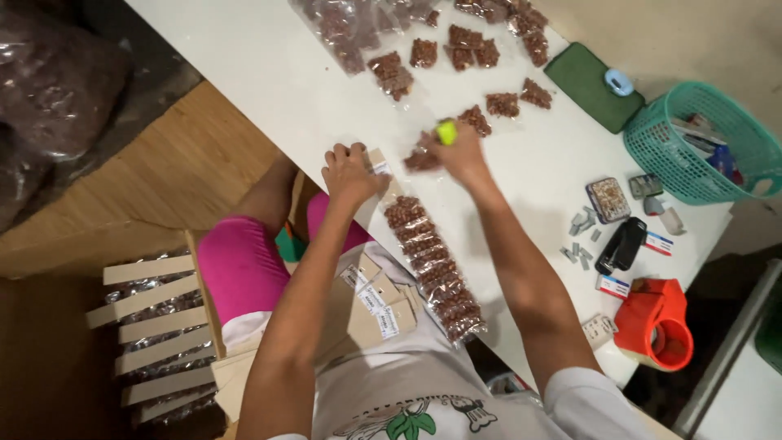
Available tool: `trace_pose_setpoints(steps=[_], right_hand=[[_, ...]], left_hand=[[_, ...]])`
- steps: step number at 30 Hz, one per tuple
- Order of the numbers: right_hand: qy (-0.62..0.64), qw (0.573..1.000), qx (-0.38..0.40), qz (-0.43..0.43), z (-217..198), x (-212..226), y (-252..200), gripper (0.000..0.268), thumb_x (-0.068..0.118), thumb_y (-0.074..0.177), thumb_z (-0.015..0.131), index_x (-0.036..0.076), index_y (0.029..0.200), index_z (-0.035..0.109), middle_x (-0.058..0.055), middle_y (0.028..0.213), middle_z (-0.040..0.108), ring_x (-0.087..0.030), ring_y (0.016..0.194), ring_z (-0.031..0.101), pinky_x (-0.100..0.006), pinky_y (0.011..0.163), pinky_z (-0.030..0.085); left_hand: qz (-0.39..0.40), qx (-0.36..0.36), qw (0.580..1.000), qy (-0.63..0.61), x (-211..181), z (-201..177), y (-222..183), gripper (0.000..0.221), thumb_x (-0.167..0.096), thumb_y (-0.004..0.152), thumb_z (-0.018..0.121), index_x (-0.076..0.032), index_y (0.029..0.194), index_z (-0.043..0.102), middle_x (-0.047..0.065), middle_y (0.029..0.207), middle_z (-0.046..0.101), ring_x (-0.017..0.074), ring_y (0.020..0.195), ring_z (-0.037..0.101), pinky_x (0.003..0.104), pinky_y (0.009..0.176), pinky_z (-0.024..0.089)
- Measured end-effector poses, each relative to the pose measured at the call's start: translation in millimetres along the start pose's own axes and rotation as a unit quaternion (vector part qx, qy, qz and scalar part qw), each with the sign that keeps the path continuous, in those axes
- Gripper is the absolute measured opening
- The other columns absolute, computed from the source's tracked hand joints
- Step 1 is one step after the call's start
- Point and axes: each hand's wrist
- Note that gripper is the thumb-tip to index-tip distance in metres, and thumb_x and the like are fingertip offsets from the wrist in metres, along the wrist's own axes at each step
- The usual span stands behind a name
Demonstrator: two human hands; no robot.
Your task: Stapling small plastic bags of snacks onto a cardboard display strip using a handheld stapler.
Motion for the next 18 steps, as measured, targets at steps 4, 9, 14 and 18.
trace_pose_setpoints(steps=[4,9,14,18], right_hand=[[-0.095,0.994,-0.051,0.016,-64,7,-32,0.028,0.020,0.082,0.082,0.005,0.102,0.070,-0.015,0.086,0.070,-0.030,0.085,0.067,-0.037,0.075,0.050],[-0.261,0.962,-0.051,0.068,-102,13,-71,0.019,0.023,0.088,0.081,0.014,0.100,0.071,-0.009,0.083,0.072,-0.032,0.079,0.072,-0.038,0.070,0.055],[-0.217,0.975,0.034,0.038,-111,34,-94,0.017,0.025,0.088,0.079,0.016,0.100,0.071,-0.008,0.077,0.070,-0.028,0.075,0.069,-0.038,0.071,0.054],[0.002,0.987,0.153,0.040,-99,76,-105,0.015,0.007,0.083,0.080,0.006,0.095,0.071,-0.006,0.072,0.065,-0.014,0.071,0.061,-0.030,0.070,0.052]], left_hand=[[0.005,0.004,1.000,0.011,6,18,14,0.074,-0.036,0.072,0.087,-0.007,0.132,0.054,0.019,0.133,0.048,0.0423,0.135,0.037,0.058,0.109,0.037],[0.029,0.052,0.976,-0.212,-9,3,-16,0.061,-0.017,0.081,0.081,-0.011,0.127,0.041,0.028,0.123,0.065,0.0479,0.123,0.061,0.055,0.101,0.049],[0.008,0.048,0.959,-0.280,21,72,-33,0.025,-0.026,0.077,0.078,-0.014,0.097,0.067,0.014,0.095,0.073,0.0364,0.102,0.071,0.047,0.086,0.054],[-0.002,0.042,0.921,-0.388,15,86,-55,0.035,-0.028,0.091,0.071,-0.016,0.124,0.069,0.008,0.093,0.070,0.0204,0.092,0.069,0.039,0.081,0.056]])
Point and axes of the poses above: each hand's wrist, its own y-axis towards the middle knuckle, its own z-axis out of the palm, x = y × z
